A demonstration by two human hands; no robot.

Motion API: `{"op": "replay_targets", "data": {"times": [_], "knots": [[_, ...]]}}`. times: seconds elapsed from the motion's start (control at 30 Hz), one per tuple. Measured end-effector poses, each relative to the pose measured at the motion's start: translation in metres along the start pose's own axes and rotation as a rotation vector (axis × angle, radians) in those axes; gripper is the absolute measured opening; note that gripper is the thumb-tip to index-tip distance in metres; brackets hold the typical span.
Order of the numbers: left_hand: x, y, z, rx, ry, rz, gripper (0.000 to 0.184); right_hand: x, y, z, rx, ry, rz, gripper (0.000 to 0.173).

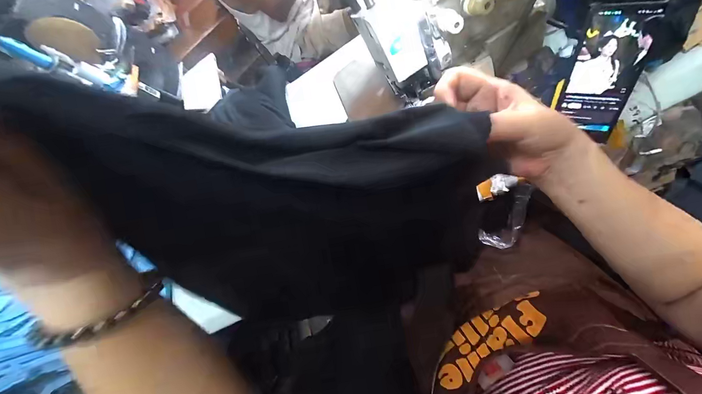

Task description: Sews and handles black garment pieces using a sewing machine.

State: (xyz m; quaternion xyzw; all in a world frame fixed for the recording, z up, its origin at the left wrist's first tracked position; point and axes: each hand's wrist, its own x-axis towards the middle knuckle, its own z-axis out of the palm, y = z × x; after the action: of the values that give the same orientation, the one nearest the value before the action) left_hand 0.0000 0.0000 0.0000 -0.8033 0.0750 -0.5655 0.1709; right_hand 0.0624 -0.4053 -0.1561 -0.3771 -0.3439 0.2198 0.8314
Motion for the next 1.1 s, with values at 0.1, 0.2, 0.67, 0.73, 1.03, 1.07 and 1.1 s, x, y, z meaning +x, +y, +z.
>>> {"op": "replay_targets", "data": {"times": [0.1, 0.2, 0.67, 0.73, 1.03, 1.07, 1.1], "knots": [[0.003, 0.043, 0.039, -0.033, -0.302, 0.104, 0.042, -0.004, 0.032, -0.013, -0.102, 0.269, 0.183, 0.042], [-0.025, 0.068, 0.078, -0.278, -0.704, 0.092, 0.036, -0.003, 0.065, -0.032, -0.159, 0.469, 0.315, 0.030], [-0.127, 0.255, 0.068, -1.090, -0.618, -0.008, 0.026, -0.045, 0.069, -0.047, -0.032, 0.393, 0.454, 0.037], [-0.124, 0.258, 0.068, -1.079, -0.626, 0.020, 0.022, -0.042, 0.064, -0.053, -0.021, 0.351, 0.443, 0.040], [-0.119, 0.269, 0.064, -1.006, -0.555, 0.071, 0.010, -0.002, 0.064, -0.061, -0.441, 0.569, 0.378, 0.023], [-0.118, 0.271, 0.063, -0.973, -0.564, 0.091, 0.010, 0.000, 0.065, -0.060, -0.472, 0.579, 0.373, 0.022], [-0.117, 0.272, 0.062, -0.957, -0.570, 0.108, 0.012, 0.001, 0.067, -0.060, -0.473, 0.588, 0.368, 0.022]]}}
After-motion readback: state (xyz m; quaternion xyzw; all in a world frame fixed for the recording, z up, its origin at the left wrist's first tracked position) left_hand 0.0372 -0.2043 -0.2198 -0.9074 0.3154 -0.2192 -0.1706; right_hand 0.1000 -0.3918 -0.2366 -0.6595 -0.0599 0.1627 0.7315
